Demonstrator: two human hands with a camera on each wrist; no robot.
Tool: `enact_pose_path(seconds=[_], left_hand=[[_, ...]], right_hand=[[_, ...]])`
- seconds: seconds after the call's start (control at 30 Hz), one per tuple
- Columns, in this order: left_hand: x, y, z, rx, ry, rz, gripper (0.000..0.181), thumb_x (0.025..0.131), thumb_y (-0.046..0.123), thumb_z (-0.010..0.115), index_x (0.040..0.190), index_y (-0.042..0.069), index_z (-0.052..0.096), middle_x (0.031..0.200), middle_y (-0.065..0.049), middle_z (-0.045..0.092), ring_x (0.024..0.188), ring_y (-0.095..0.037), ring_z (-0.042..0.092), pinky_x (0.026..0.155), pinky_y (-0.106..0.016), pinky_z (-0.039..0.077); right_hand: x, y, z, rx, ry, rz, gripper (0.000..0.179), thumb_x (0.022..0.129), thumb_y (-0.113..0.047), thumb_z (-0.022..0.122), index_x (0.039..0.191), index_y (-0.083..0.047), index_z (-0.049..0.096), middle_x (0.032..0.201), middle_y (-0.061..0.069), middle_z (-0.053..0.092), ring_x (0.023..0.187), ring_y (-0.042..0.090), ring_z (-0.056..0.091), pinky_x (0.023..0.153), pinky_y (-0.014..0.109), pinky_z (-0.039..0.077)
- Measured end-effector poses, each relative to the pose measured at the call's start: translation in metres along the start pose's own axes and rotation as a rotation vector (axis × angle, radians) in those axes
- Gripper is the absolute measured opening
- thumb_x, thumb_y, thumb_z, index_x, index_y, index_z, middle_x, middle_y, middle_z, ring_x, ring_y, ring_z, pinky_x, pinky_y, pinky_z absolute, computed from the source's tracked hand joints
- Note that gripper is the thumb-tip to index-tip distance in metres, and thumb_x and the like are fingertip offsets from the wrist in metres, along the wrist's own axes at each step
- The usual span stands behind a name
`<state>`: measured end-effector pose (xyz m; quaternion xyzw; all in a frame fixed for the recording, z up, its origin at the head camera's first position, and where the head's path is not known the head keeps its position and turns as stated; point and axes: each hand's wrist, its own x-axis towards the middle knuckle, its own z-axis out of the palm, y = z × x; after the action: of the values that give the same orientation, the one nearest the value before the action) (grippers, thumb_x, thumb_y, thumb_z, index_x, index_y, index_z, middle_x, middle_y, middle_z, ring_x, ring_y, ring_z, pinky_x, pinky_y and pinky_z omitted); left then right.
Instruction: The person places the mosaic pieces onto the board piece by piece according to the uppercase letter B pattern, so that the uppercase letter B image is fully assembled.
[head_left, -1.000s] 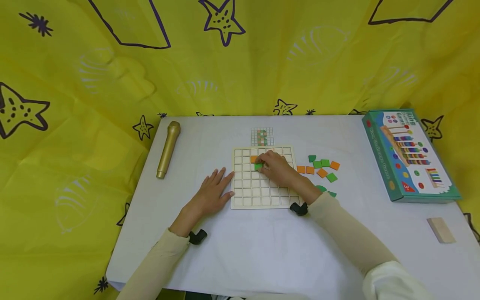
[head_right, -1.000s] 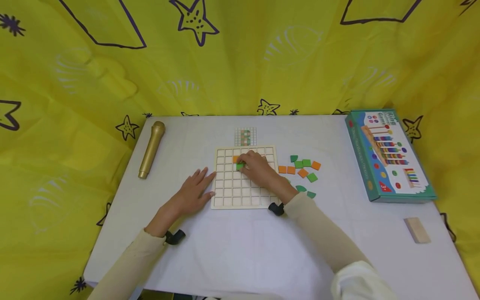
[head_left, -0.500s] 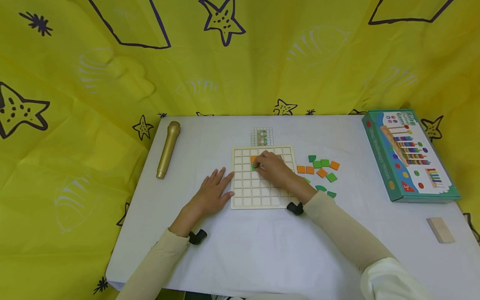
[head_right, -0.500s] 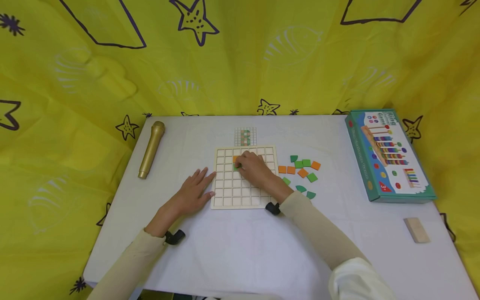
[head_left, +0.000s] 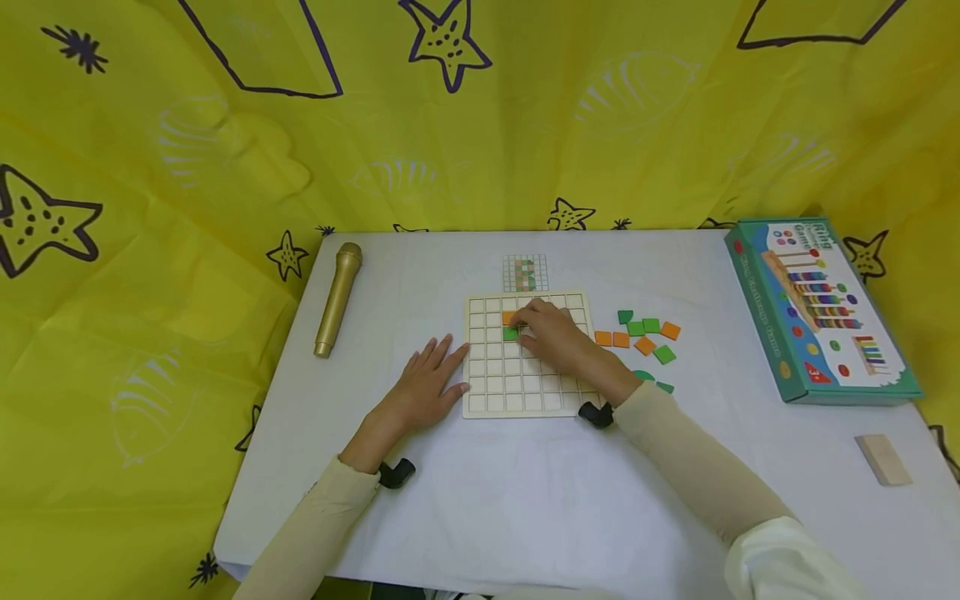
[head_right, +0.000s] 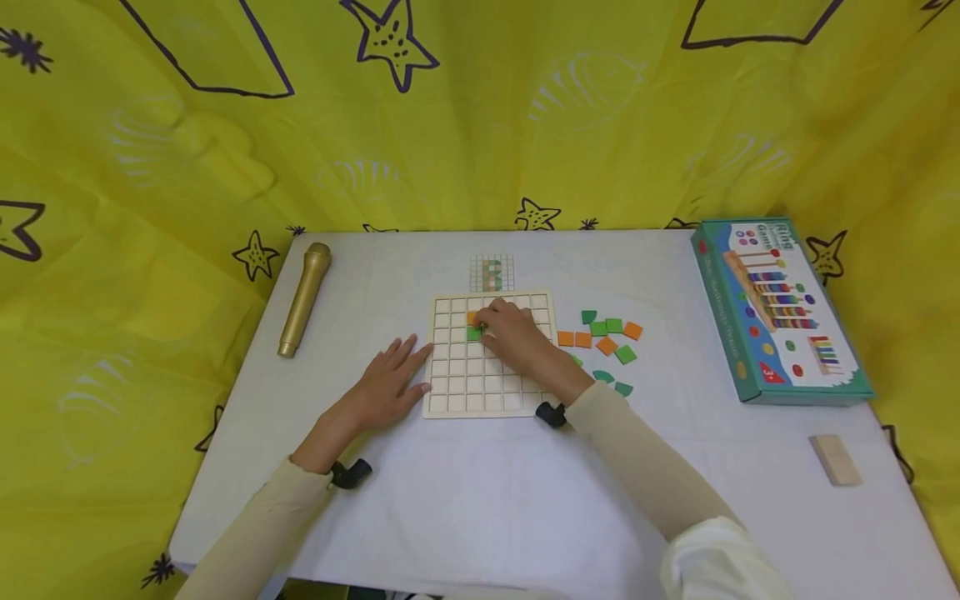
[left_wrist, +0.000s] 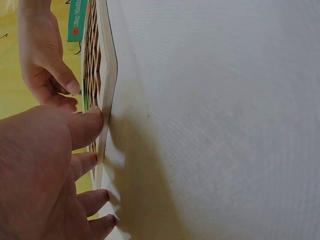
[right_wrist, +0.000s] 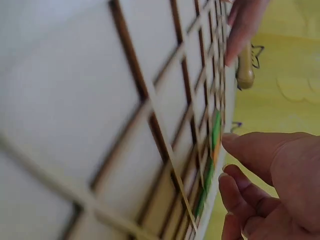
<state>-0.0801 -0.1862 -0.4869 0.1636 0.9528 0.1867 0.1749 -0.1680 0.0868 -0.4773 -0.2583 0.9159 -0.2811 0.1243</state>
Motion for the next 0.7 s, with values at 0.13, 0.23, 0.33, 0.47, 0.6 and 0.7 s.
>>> enact_pose_path(seconds=[0.13, 0.23, 0.33, 0.47, 0.6, 0.7], left_hand=[[0.001, 0.0, 0.001, 0.011, -0.003, -0.007, 0.069, 0.111, 0.046, 0.05, 0.17, 0.023, 0.024, 0.178, -0.013, 0.011, 0.164, -0.038, 0.005, 0.129, -0.062, 0.011], [0.002, 0.0, 0.002, 0.019, -0.004, -0.01, 0.069, 0.111, 0.046, 0.05, 0.17, 0.023, 0.024, 0.178, -0.013, 0.01, 0.164, -0.038, 0.005, 0.129, -0.063, 0.011], [0.003, 0.0, 0.001, 0.026, -0.009, -0.009, 0.069, 0.111, 0.046, 0.05, 0.17, 0.023, 0.023, 0.178, -0.013, 0.01, 0.164, -0.038, 0.004, 0.129, -0.063, 0.011], [0.002, 0.001, 0.0, 0.02, -0.012, -0.005, 0.069, 0.111, 0.046, 0.05, 0.17, 0.022, 0.023, 0.178, -0.014, 0.009, 0.164, -0.038, 0.005, 0.13, -0.063, 0.011], [0.001, 0.002, -0.001, 0.018, -0.013, -0.009, 0.07, 0.111, 0.046, 0.05, 0.17, 0.021, 0.023, 0.178, -0.014, 0.01, 0.164, -0.038, 0.005, 0.129, -0.063, 0.01], [0.001, 0.003, -0.001, 0.023, -0.012, -0.011, 0.07, 0.111, 0.046, 0.05, 0.17, 0.022, 0.024, 0.178, -0.014, 0.01, 0.164, -0.038, 0.005, 0.129, -0.063, 0.011]], right_hand=[[-0.011, 0.012, -0.022, 0.066, 0.0, 0.045, 0.03, 0.106, -0.019, 0.066, 0.133, -0.008, 0.068, 0.135, 0.012, 0.059, 0.129, 0.033, 0.056, 0.106, 0.056, 0.037], [-0.022, 0.026, -0.04, 0.108, 0.022, 0.094, 0.03, 0.107, -0.017, 0.064, 0.134, -0.005, 0.066, 0.137, 0.016, 0.056, 0.124, 0.036, 0.056, 0.109, 0.058, 0.039], [-0.037, 0.041, -0.056, 0.128, 0.047, 0.156, 0.033, 0.108, -0.016, 0.062, 0.138, -0.003, 0.063, 0.138, 0.019, 0.054, 0.124, 0.038, 0.055, 0.107, 0.058, 0.045], [-0.059, 0.061, -0.074, 0.131, 0.082, 0.246, 0.039, 0.108, -0.018, 0.061, 0.144, -0.002, 0.058, 0.142, 0.022, 0.051, 0.128, 0.041, 0.052, 0.107, 0.059, 0.047], [-0.08, 0.081, -0.085, 0.133, 0.126, 0.313, 0.044, 0.108, -0.021, 0.062, 0.146, 0.0, 0.055, 0.144, 0.026, 0.049, 0.129, 0.045, 0.05, 0.103, 0.061, 0.049], [-0.094, 0.098, -0.089, 0.128, 0.144, 0.361, 0.047, 0.108, -0.024, 0.061, 0.147, 0.0, 0.054, 0.146, 0.03, 0.043, 0.129, 0.048, 0.047, 0.101, 0.064, 0.049]])
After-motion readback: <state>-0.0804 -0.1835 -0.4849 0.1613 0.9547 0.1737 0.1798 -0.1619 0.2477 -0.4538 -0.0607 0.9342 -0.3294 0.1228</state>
